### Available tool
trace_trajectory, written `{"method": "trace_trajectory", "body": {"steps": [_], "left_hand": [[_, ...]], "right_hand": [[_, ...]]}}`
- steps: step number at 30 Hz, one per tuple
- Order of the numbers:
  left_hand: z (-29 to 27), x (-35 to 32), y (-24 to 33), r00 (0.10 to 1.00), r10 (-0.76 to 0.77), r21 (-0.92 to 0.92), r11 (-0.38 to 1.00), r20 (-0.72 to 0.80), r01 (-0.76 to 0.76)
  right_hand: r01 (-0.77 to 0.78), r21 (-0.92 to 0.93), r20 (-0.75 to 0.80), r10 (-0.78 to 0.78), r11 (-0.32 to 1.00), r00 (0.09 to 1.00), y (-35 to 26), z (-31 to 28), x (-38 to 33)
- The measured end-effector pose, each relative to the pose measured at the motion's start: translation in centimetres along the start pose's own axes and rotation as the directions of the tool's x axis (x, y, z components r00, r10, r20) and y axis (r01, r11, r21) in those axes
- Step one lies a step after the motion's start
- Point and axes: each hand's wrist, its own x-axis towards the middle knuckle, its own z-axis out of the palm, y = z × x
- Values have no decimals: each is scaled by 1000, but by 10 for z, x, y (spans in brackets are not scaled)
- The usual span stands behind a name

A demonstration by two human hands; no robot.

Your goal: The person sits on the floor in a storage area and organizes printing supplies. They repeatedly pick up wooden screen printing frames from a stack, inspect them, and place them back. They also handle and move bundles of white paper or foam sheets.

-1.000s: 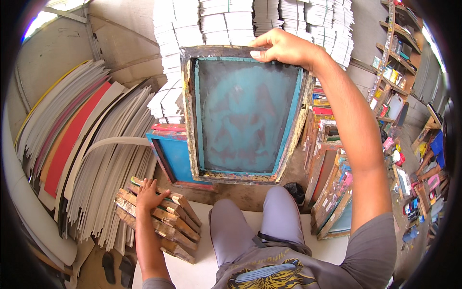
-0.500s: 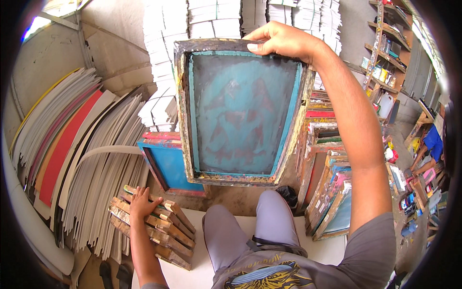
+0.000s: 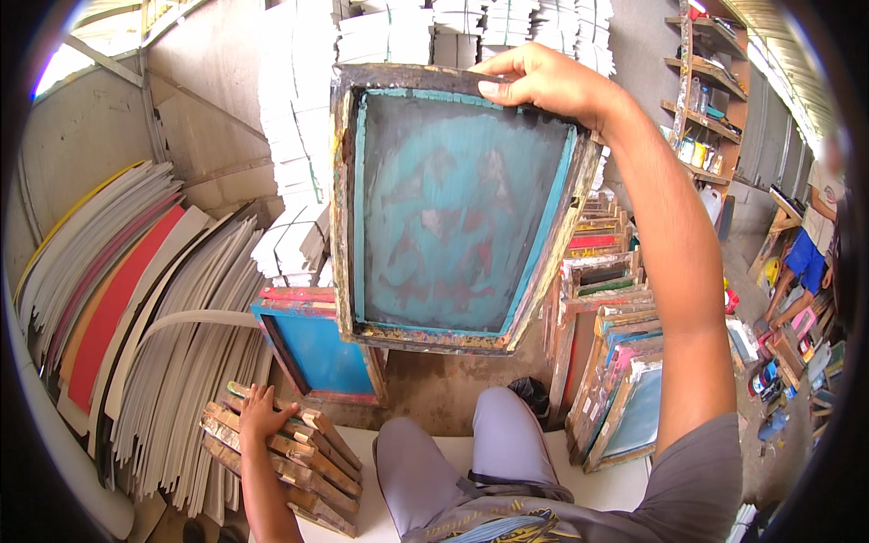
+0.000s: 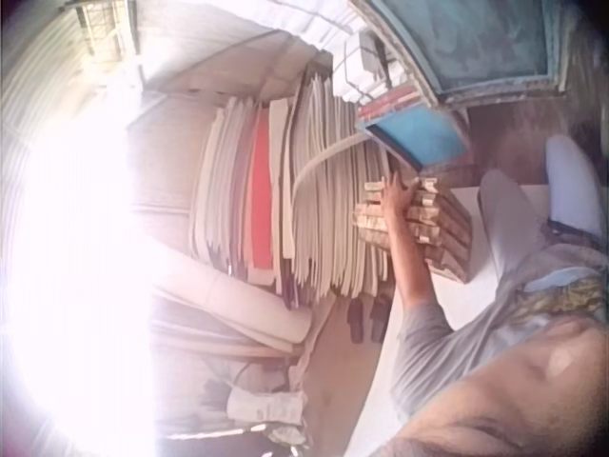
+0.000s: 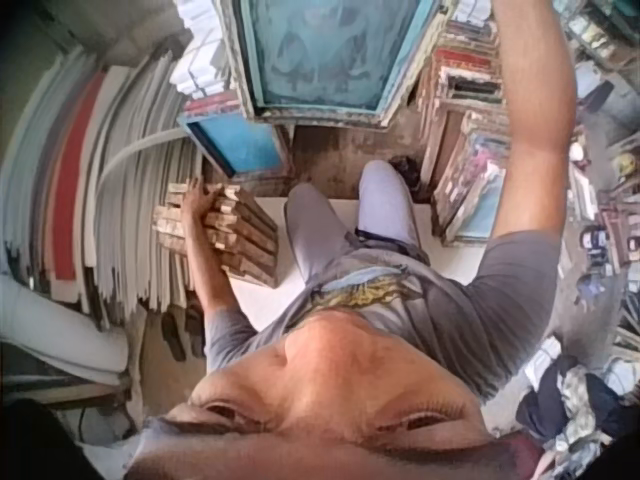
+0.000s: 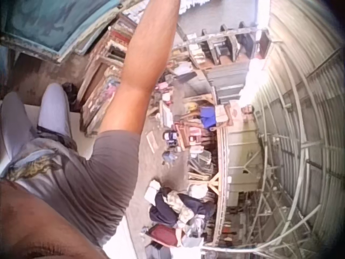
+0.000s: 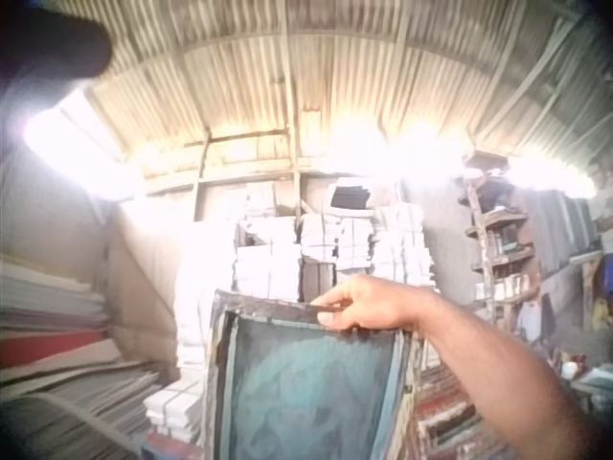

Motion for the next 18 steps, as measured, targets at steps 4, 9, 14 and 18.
{"method": "trace_trajectory", "body": {"steps": [4,9,14,18], "left_hand": [[2,1,-3,1000,-1,-10,1000,-1,1],[1,-1,-1,1000,-2,-12,1000,-3,2],[-3,-2,1,1000,-15,-17,1000,8,15],[-2,-3,-2,1000,-11,-29,1000,3,11]], "right_hand": [[51,-44,-35,-52,998,998,-7,-7,-6],[13,-45,-78,-17,999,997,0,-18,-9],[50,40,-199,-41,998,979,24,-32,-5],[-1,254,-229,61,967,971,28,-38,-24]]}}
